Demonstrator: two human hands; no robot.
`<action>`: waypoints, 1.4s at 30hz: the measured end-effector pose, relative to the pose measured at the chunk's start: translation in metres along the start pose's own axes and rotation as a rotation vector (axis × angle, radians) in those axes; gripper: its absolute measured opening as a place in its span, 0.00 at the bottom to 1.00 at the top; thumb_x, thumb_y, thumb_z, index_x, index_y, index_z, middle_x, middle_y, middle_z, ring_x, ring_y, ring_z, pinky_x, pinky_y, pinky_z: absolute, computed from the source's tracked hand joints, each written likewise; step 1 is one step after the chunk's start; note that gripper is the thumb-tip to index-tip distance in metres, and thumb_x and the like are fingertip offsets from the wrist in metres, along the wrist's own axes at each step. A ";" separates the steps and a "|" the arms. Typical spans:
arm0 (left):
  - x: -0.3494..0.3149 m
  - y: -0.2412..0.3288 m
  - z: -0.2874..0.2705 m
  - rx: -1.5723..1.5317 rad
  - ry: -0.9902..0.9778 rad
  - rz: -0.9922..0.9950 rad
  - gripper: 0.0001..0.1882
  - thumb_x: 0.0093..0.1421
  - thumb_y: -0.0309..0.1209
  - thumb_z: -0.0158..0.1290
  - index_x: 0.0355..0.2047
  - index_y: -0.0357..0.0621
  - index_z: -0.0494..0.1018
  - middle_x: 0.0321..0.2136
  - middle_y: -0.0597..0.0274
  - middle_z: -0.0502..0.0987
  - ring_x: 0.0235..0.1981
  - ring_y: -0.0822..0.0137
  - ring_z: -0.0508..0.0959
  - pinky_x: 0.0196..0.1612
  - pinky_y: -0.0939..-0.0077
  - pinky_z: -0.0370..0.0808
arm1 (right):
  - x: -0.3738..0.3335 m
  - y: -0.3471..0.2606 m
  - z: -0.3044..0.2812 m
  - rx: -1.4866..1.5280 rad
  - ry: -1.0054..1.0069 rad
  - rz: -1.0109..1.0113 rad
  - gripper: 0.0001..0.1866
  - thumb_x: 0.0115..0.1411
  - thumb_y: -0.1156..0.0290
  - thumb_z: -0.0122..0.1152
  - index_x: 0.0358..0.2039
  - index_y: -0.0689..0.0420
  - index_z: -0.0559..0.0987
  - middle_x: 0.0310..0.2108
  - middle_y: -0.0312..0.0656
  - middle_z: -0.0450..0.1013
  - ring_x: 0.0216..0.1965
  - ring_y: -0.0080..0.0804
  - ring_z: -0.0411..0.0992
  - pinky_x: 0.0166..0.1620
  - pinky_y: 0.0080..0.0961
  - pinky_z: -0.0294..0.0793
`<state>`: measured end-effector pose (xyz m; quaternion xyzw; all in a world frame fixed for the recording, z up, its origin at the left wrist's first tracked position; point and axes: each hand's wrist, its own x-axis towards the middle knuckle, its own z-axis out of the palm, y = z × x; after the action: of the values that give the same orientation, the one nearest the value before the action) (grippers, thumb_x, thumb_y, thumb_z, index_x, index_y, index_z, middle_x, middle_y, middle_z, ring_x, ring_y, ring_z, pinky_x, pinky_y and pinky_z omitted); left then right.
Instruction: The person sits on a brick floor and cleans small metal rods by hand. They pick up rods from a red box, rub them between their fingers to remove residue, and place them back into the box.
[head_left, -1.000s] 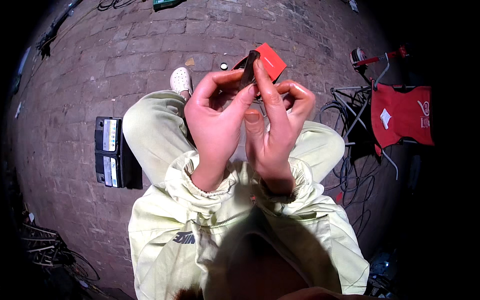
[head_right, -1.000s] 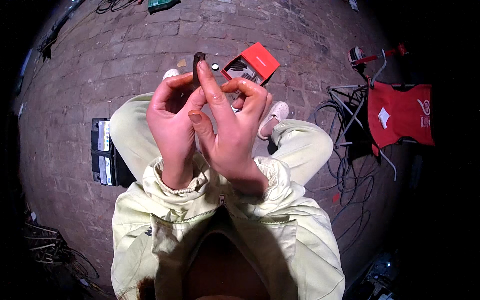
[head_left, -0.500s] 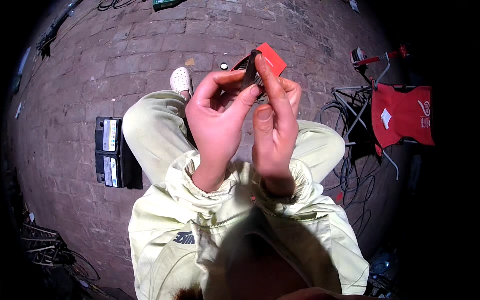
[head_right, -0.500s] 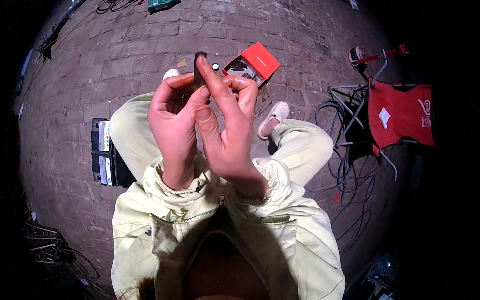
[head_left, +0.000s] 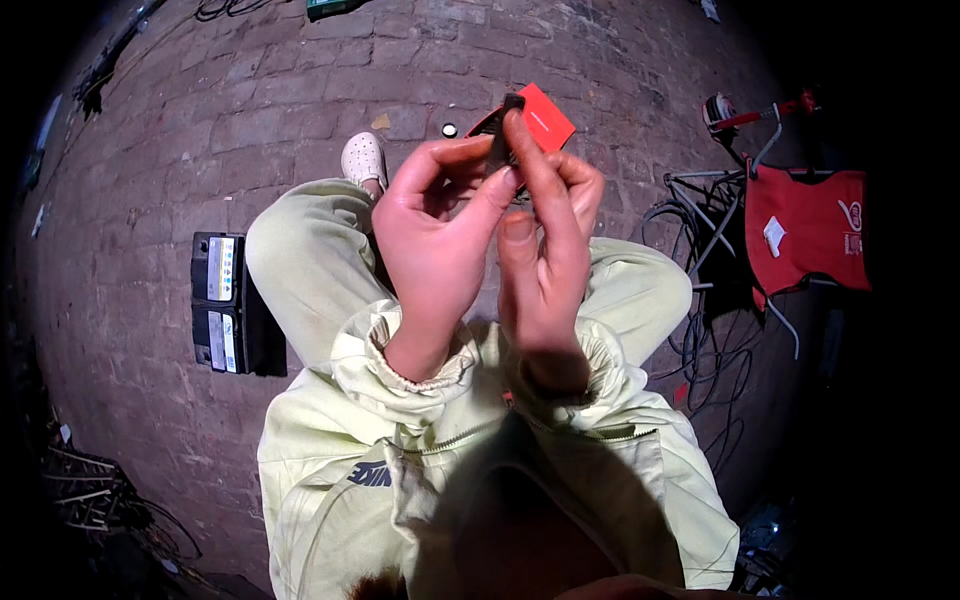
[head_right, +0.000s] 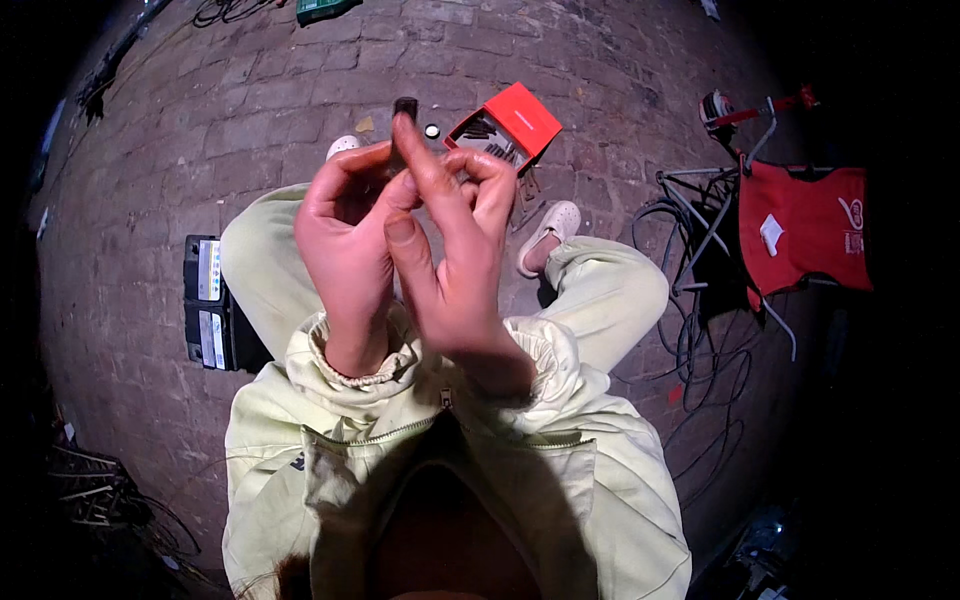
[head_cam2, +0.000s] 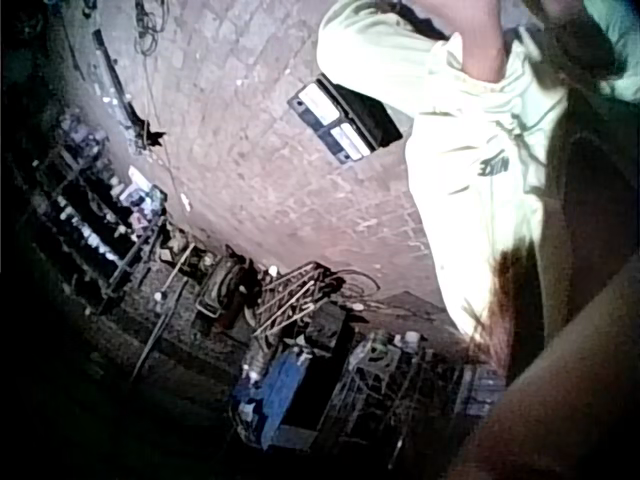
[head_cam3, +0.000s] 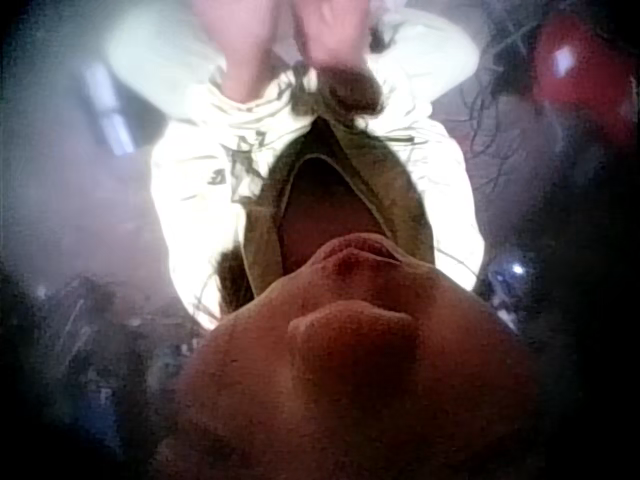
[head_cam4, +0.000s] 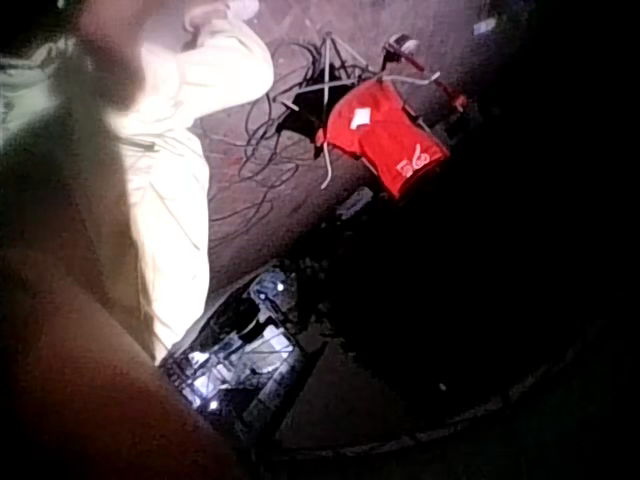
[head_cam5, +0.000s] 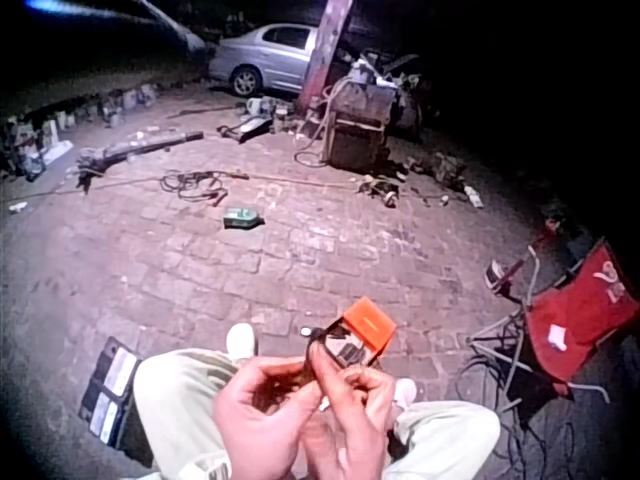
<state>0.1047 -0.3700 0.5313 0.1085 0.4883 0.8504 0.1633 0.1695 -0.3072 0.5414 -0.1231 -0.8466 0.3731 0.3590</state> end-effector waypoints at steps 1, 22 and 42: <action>-0.001 -0.001 -0.001 -0.002 -0.010 -0.024 0.13 0.51 0.19 0.60 0.37 0.32 0.73 0.31 0.63 0.77 0.31 0.78 0.75 0.37 0.86 0.72 | 0.003 0.001 0.001 -0.022 0.020 -0.011 0.28 0.63 0.54 0.49 0.59 0.56 0.67 0.40 0.45 0.58 0.42 0.34 0.56 0.49 0.27 0.56; 0.001 0.003 -0.018 -0.397 -0.341 -0.444 0.14 0.59 0.28 0.54 0.44 0.32 0.72 0.35 0.52 0.78 0.27 0.72 0.76 0.27 0.83 0.74 | 0.017 0.030 -0.021 -0.213 0.188 -0.221 0.34 0.63 0.38 0.33 0.45 0.50 0.80 0.37 0.39 0.55 0.40 0.32 0.56 0.43 0.25 0.60; 0.018 -0.006 -0.024 0.262 -0.215 0.000 0.17 0.65 0.38 0.47 0.38 0.36 0.76 0.36 0.59 0.76 0.43 0.69 0.73 0.43 0.77 0.70 | 0.018 0.026 -0.029 1.016 -0.049 0.609 0.19 0.63 0.57 0.53 0.36 0.64 0.78 0.38 0.41 0.73 0.37 0.23 0.70 0.45 0.18 0.63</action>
<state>0.0810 -0.3789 0.5147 0.2194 0.5745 0.7629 0.1992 0.1751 -0.2650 0.5458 -0.1642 -0.4966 0.8207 0.2300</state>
